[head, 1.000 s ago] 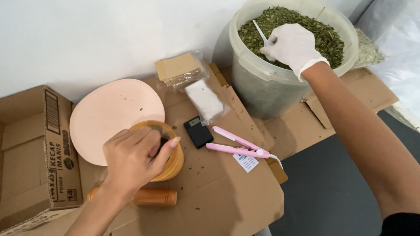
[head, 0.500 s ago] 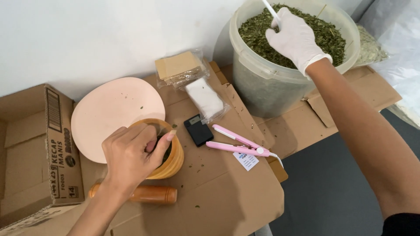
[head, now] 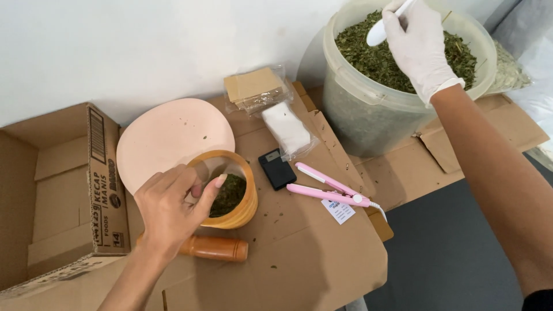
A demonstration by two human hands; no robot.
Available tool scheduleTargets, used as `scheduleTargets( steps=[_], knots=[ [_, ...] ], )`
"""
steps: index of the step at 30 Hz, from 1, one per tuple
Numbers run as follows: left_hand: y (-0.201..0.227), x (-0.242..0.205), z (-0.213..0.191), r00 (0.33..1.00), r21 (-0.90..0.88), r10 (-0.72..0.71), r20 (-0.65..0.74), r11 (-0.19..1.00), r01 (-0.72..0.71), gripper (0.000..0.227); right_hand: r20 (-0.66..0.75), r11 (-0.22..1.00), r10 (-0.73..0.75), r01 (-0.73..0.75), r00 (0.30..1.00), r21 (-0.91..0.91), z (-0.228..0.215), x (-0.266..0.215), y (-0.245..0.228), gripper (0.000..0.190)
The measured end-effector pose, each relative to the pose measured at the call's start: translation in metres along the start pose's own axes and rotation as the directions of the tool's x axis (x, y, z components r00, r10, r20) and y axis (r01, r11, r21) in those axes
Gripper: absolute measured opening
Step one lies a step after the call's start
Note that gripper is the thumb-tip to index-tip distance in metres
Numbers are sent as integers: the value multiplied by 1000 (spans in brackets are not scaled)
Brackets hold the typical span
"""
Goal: Grinding dried leaves in a mortar and pestle and scooping the ground powder onto a plate using a spoon.
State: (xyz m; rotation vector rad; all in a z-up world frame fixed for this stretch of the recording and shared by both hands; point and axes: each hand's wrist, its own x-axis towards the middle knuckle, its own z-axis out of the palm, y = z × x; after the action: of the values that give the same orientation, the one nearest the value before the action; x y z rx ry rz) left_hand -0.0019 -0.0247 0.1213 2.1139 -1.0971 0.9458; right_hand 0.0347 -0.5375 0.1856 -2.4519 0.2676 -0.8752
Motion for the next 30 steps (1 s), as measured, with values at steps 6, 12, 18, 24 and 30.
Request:
scheduleTargets(
  steps=[6,12,18,24,30],
  knots=[
    [-3,-12,-5,997,-17,-57,-54,998,56,45,-19,908,71,-57,997,416,-18,-37,-110,14],
    [-20,-50,1,978,-75,-157,-139,986,148,57,114,829,-168,78,979,554,25,-78,-152,13],
    [-27,-76,1,947,-270,-314,62,909,319,111,543,869,-410,132,733,478,65,-150,-225,4],
    [-4,-58,-10,822,-449,-415,390,694,563,151,610,935,-273,55,744,351,95,-168,-253,9],
    [-9,-66,-5,769,-457,-456,448,622,635,144,309,779,-608,475,731,409,105,-163,-242,8]
  ],
)
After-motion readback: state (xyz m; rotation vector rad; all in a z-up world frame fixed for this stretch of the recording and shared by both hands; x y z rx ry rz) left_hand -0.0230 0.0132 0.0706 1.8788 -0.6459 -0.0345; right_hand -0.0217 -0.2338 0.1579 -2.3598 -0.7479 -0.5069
